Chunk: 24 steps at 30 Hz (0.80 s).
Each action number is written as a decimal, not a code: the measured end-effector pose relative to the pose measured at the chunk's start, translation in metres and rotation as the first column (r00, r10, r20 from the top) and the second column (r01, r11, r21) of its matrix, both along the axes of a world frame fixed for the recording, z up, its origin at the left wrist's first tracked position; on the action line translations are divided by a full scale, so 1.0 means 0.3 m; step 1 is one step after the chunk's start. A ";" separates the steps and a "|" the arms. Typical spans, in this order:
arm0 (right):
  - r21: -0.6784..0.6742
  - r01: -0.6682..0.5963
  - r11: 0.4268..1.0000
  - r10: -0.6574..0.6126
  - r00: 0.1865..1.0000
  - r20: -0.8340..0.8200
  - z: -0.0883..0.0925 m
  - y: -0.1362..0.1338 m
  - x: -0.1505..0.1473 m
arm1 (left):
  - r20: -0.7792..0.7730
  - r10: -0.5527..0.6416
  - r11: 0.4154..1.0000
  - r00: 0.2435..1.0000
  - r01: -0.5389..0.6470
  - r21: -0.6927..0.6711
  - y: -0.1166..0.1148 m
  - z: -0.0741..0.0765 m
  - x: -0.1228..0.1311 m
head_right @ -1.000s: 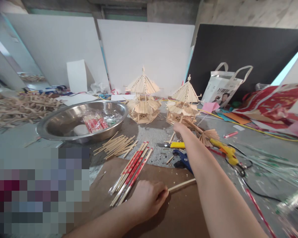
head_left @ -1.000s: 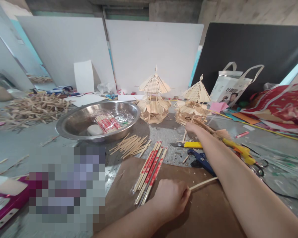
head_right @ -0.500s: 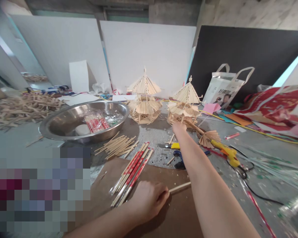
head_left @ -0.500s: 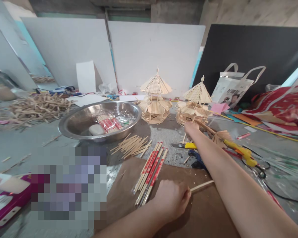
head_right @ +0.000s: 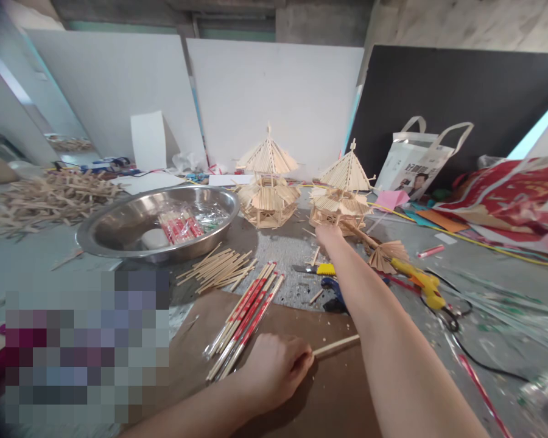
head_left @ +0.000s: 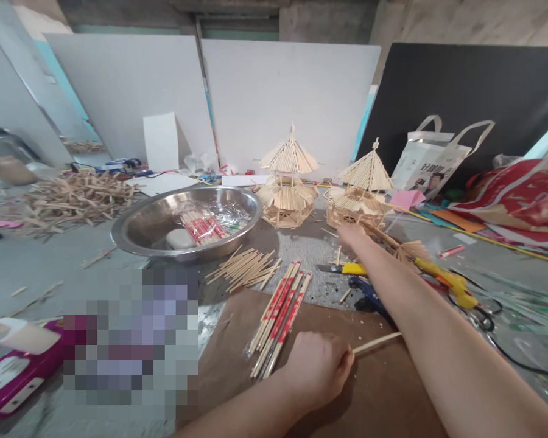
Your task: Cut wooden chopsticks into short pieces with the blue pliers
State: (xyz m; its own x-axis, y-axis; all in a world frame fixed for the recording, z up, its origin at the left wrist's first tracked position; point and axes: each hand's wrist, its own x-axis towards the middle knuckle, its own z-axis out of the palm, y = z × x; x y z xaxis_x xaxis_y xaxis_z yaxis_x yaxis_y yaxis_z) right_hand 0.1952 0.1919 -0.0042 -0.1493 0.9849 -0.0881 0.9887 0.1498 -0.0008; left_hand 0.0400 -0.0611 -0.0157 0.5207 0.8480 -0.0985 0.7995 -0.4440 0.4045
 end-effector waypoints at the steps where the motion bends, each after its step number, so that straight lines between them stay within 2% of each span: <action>1: 0.016 0.010 1.000 -0.010 1.000 0.009 0.010 -0.013 0.007 | -0.004 0.007 1.000 1.000 -0.007 -0.010 0.000 0.001 0.000; 6: 0.106 0.070 0.992 -0.070 0.998 -0.006 0.050 -0.090 0.089 | -0.018 -0.005 1.000 1.000 0.005 -0.019 0.004 0.003 0.000; 9: 0.128 0.141 0.982 -0.120 0.980 -0.159 0.045 -0.106 0.149 | -0.032 -0.016 1.000 0.999 0.016 -0.004 0.005 0.009 0.000; 12: 0.127 0.143 0.982 -0.094 0.939 -0.331 0.028 -0.092 0.182 | -0.048 -0.003 1.000 0.999 0.003 -0.014 0.004 0.019 0.001; 15: 0.110 0.110 0.988 -0.055 0.907 -0.417 0.020 -0.068 0.183 | -0.046 0.008 1.000 0.999 -0.009 -0.019 0.002 0.022 0.002; 19: 0.087 0.126 0.988 -0.063 0.852 -0.519 0.024 -0.045 0.167 | -0.030 0.004 1.000 1.000 -0.005 -0.024 0.002 0.013 0.000; 24: 0.071 0.111 0.991 -0.046 0.795 -0.605 0.030 -0.038 0.146 | -0.017 -0.003 1.000 1.000 0.004 0.019 0.004 0.005 -0.003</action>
State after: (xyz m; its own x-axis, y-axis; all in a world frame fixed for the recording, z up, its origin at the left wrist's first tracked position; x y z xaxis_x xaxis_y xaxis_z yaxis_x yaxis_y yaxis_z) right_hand 0.2388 0.1806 0.0048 -0.0619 0.9939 0.0907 0.8023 0.1036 -0.5879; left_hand 0.0392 -0.0601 -0.0142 0.5219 0.8481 -0.0911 0.8049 -0.4543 0.3818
